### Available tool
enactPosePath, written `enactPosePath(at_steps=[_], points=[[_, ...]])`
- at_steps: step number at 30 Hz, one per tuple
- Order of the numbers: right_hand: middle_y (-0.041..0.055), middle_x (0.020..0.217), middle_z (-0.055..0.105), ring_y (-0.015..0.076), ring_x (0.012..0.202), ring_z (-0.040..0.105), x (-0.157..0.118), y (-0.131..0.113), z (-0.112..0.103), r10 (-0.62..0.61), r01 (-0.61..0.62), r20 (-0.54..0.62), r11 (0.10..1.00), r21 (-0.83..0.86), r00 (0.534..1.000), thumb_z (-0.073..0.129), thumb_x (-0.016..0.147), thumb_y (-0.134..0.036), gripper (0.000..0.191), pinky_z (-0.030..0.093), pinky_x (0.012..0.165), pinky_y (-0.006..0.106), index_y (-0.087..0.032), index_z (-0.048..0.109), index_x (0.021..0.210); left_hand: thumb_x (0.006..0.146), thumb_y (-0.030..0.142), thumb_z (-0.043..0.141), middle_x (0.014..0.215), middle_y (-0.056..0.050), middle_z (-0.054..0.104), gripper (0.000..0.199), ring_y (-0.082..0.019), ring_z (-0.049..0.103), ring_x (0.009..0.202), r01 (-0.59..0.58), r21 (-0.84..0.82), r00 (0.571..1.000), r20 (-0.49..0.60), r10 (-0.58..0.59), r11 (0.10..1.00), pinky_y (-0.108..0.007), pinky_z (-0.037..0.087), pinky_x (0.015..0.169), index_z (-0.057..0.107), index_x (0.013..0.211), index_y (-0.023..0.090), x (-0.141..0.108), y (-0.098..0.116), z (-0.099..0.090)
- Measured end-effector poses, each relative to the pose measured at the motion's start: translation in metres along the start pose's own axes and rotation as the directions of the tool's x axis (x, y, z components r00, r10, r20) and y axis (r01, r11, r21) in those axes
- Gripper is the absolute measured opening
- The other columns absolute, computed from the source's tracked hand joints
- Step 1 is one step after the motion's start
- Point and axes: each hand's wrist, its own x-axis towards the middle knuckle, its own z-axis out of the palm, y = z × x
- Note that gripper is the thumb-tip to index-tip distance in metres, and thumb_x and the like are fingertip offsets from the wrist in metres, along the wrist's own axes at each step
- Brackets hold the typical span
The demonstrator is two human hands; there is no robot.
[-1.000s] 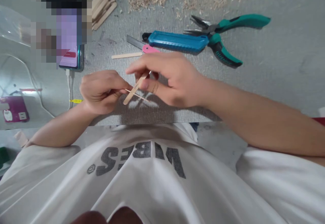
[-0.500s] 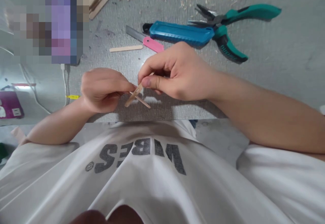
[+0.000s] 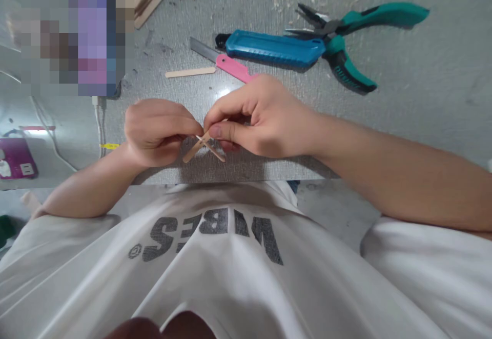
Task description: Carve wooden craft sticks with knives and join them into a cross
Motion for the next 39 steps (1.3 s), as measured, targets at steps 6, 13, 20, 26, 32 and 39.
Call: enactPosePath(at_steps=[6,13,20,26,32,39], points=[[-0.0003,0.064,0.072,0.0129,0.053,0.062,0.000,-0.002,0.002,0.000,0.000,-0.017,1.000,-0.029,1.000,0.083,0.103,-0.040,0.022,0.047,0.046,0.026,-0.024,0.085,0.089,0.103,0.015,0.044,0.078,-0.001,0.076,0.031,-0.014,0.066,0.059,-0.151,-0.072,0.987,-0.057,0.147,0.986,-0.031,0.046,0.056,0.073,0.102,0.028,0.011,-0.001,-0.003],[-0.0014,0.067,0.074,0.0125,0.054,0.062,0.000,-0.002,0.001,-0.001,0.000,-0.024,0.998,-0.060,1.000,0.081,0.104,-0.036,0.016,0.048,0.049,0.027,-0.025,0.085,0.094,0.100,0.009,0.046,0.089,-0.002,0.078,0.033,-0.012,0.074,0.072,-0.128,-0.136,0.987,-0.116,0.113,0.982,-0.024,0.056,0.062,0.075,0.102,0.025,0.012,-0.002,-0.004],[-0.0005,0.069,0.073,0.0135,0.060,0.065,-0.001,0.000,0.002,-0.019,0.018,-0.043,1.000,-0.024,0.999,0.077,0.106,-0.031,0.014,0.051,0.054,0.028,-0.024,0.082,0.095,0.108,0.024,0.052,0.085,-0.003,0.077,0.031,-0.015,0.075,0.071,0.007,-0.147,0.997,-0.073,-0.018,0.989,-0.027,0.061,0.067,0.081,0.099,0.029,0.006,-0.006,0.000],[0.0009,0.077,0.075,0.0150,0.067,0.065,0.001,0.002,-0.001,-0.006,0.003,-0.048,0.998,-0.070,0.999,0.070,0.110,-0.037,0.021,0.053,0.063,0.031,-0.024,0.078,0.096,0.107,0.017,0.065,0.077,-0.001,0.077,0.016,-0.013,0.071,0.065,-0.001,-0.256,0.997,-0.079,-0.020,0.967,-0.026,0.051,0.059,0.076,0.097,0.025,0.016,0.003,-0.004],[0.0030,0.080,0.075,0.0186,0.072,0.065,0.010,0.012,-0.003,-0.152,0.136,-0.064,0.970,-0.200,0.986,0.061,0.112,-0.066,0.048,0.051,0.071,0.036,-0.027,0.075,0.088,0.114,0.028,0.065,0.072,0.000,0.076,0.021,-0.010,0.067,0.056,0.193,-0.500,0.979,0.041,-0.199,0.844,-0.024,0.046,0.051,0.075,0.096,0.022,0.015,0.013,-0.005],[0.0034,0.079,0.074,0.0172,0.073,0.069,0.004,0.033,-0.003,-0.419,0.318,-0.017,0.714,-0.623,0.908,0.039,0.121,-0.055,0.053,0.047,0.068,0.035,-0.027,0.077,0.098,0.114,0.052,0.068,0.074,-0.003,0.076,0.039,-0.010,0.065,0.053,0.436,-0.791,0.872,0.254,-0.417,0.429,-0.024,0.047,0.048,0.069,0.092,0.019,0.013,0.028,0.003]])
